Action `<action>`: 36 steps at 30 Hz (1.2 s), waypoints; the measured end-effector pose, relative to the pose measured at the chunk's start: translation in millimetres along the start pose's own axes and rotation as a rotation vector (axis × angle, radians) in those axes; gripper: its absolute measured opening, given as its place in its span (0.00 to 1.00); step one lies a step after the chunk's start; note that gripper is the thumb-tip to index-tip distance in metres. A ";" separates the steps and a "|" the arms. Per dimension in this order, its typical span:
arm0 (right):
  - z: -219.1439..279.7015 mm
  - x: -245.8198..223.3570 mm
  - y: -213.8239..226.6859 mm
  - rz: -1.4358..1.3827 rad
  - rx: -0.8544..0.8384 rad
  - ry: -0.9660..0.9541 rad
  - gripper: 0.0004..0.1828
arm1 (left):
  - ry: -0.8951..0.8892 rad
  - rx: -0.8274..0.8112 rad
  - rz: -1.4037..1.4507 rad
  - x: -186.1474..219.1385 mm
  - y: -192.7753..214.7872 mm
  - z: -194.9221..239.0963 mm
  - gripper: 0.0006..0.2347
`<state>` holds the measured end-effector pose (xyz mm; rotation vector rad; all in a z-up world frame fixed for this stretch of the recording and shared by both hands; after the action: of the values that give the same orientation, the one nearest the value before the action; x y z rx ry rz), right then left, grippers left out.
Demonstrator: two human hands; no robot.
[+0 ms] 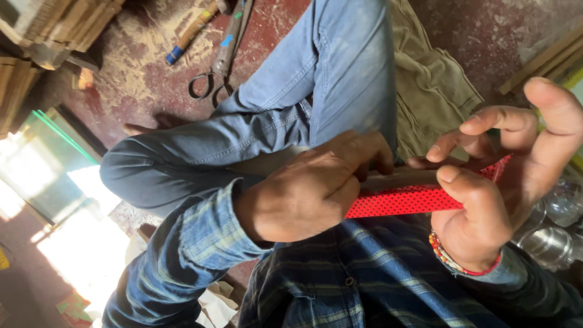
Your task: The person sits on the floor and applies red decorative tape to the edges of a printed picture. They use scissors to cut the tape and smooth it along the borders, then place the finished picture aside and pick up another one.
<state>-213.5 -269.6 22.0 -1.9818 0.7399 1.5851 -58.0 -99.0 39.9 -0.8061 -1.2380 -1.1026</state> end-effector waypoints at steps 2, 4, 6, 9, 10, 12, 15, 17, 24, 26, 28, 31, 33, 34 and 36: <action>-4.2 -0.6 -4.7 0.007 0.026 -0.002 0.40 | 0.149 -0.048 0.012 1.4 -0.4 -1.8 0.14; -5.7 -0.3 -5.1 -0.004 0.053 -0.014 0.40 | 0.218 0.095 -0.080 9.5 -0.5 -4.2 0.18; -8.0 2.2 -5.0 -0.035 0.063 -0.009 0.39 | 0.167 0.279 -0.232 24.9 1.8 -2.7 0.17; -14.9 7.1 -4.6 -0.062 0.044 0.046 0.36 | -0.101 0.494 -0.484 51.4 1.5 5.9 0.13; -15.2 7.7 -3.7 -0.061 0.035 0.060 0.35 | -0.178 0.490 -0.516 55.4 -1.7 8.4 0.15; -14.4 8.0 -3.4 -0.044 0.015 0.081 0.33 | -0.235 0.520 -0.600 54.3 -11.5 12.4 0.19; -17.2 12.0 -9.5 -0.032 0.017 0.156 0.32 | -0.206 0.594 -0.757 37.5 -24.8 10.6 0.20; -15.4 15.5 -11.8 -0.028 0.054 0.184 0.32 | -0.200 0.582 -0.806 25.5 -28.8 16.4 0.19; -25.2 17.7 -18.7 -0.064 0.027 0.215 0.28 | -0.122 0.661 -0.875 6.6 -25.3 12.1 0.24; -18.6 17.6 -15.6 -0.067 0.019 0.179 0.27 | -0.086 0.645 -0.897 7.3 -24.2 11.0 0.25; -17.1 21.4 -14.2 -0.128 0.003 0.193 0.28 | -0.083 0.661 -0.864 10.1 -17.6 9.7 0.24; -12.3 30.8 -11.8 -0.198 -0.086 0.193 0.35 | -0.042 0.611 -0.740 14.3 -3.1 9.2 0.28; -7.0 39.5 -9.4 -0.142 -0.183 0.131 0.44 | -0.074 0.577 -0.642 18.2 5.0 9.5 0.30; -6.1 44.7 -8.3 -0.116 -0.222 0.113 0.47 | -0.124 0.574 -0.602 21.0 7.9 10.0 0.29; -2.6 51.9 -5.0 -0.071 -0.226 0.100 0.49 | -0.152 0.528 -0.513 23.8 8.3 8.2 0.27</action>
<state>-199.1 -273.3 -27.9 -2.2368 0.5404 1.5967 -53.3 -93.7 65.5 -0.1688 -1.8262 -1.0452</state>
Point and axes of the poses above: each hand's wrist, its own z-axis away from the middle knuckle, its own y-axis out of the back of the hand, x = y × z, the point moved 2 cm from there along -z, towards the middle knuckle, and after that the axes turned 11 degrees about y, right-handed, at the moved point
